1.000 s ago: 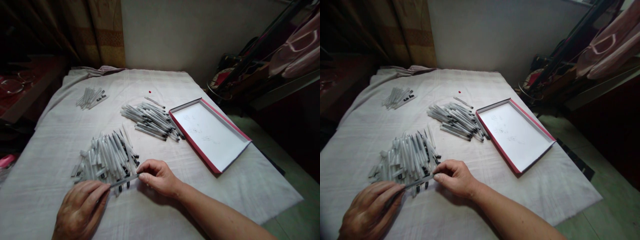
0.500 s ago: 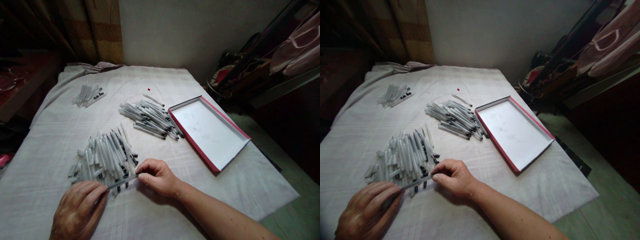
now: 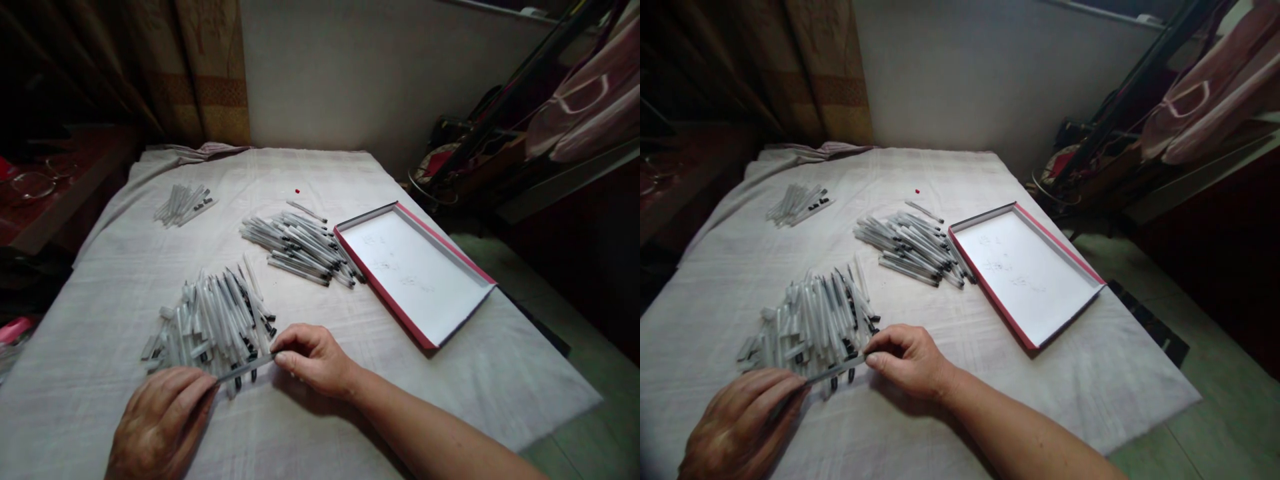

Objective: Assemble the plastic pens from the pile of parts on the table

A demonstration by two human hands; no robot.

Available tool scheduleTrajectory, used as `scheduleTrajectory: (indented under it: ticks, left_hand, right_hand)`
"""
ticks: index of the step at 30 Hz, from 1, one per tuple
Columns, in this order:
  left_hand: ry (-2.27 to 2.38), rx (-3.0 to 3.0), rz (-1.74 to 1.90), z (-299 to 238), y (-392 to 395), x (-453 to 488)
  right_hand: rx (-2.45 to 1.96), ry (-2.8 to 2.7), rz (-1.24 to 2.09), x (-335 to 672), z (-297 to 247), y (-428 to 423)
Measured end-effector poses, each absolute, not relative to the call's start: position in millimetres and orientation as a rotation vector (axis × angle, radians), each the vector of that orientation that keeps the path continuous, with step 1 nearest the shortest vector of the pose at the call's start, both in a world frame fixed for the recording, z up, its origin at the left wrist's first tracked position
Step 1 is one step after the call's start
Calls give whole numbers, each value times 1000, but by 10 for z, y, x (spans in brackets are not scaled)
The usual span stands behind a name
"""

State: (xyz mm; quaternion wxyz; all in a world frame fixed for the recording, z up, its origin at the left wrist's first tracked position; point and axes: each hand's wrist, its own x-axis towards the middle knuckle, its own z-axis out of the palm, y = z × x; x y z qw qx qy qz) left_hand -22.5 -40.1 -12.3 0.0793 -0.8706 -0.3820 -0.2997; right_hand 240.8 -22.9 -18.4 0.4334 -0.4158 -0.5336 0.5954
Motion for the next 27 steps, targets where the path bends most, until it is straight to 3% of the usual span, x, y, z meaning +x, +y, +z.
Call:
scheduleTrajectory:
  ticks: [27]
  left_hand:
    - [-1192, -2623, -920, -341, -420, -369]
  right_hand:
    - [-1013, -1294, 1514, 2383, -180, -211]
